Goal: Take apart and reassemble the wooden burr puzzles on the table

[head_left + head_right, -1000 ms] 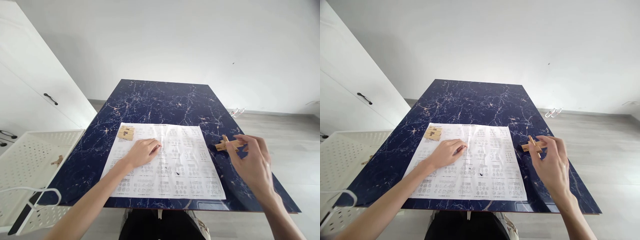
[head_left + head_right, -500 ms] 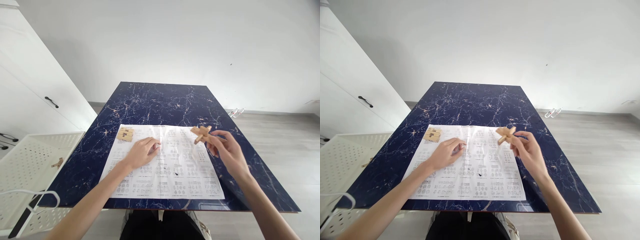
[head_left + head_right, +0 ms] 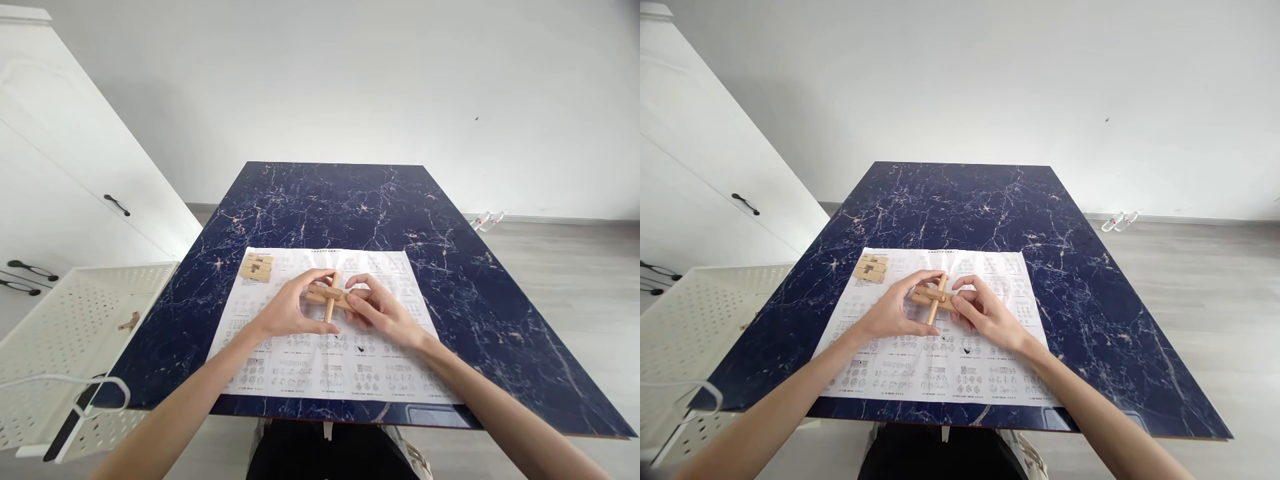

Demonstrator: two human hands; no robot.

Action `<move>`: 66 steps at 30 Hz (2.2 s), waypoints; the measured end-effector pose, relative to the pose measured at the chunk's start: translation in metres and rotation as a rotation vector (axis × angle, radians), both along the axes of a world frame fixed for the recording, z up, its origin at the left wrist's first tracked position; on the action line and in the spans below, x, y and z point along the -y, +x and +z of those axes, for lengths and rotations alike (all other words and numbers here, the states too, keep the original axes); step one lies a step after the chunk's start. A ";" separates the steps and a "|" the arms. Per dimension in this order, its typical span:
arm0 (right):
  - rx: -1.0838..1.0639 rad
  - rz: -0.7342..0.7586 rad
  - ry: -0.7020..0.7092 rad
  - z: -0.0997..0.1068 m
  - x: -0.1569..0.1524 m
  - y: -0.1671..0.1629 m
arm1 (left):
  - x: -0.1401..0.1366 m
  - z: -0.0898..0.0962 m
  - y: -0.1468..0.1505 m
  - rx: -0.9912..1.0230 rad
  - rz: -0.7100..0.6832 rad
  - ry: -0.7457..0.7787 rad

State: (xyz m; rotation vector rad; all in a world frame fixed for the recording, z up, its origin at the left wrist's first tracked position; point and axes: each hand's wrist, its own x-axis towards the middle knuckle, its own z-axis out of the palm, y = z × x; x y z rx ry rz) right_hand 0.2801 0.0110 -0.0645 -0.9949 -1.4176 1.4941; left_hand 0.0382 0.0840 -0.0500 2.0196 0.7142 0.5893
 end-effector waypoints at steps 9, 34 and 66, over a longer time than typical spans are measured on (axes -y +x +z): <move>0.067 0.032 -0.012 0.007 -0.002 0.000 | 0.003 0.006 0.005 0.055 -0.021 0.101; 0.726 -0.258 0.841 -0.005 0.003 -0.004 | 0.009 -0.009 0.005 -0.013 0.015 0.356; 0.614 -0.198 0.467 -0.006 0.003 -0.011 | 0.008 0.002 0.010 0.269 0.034 0.119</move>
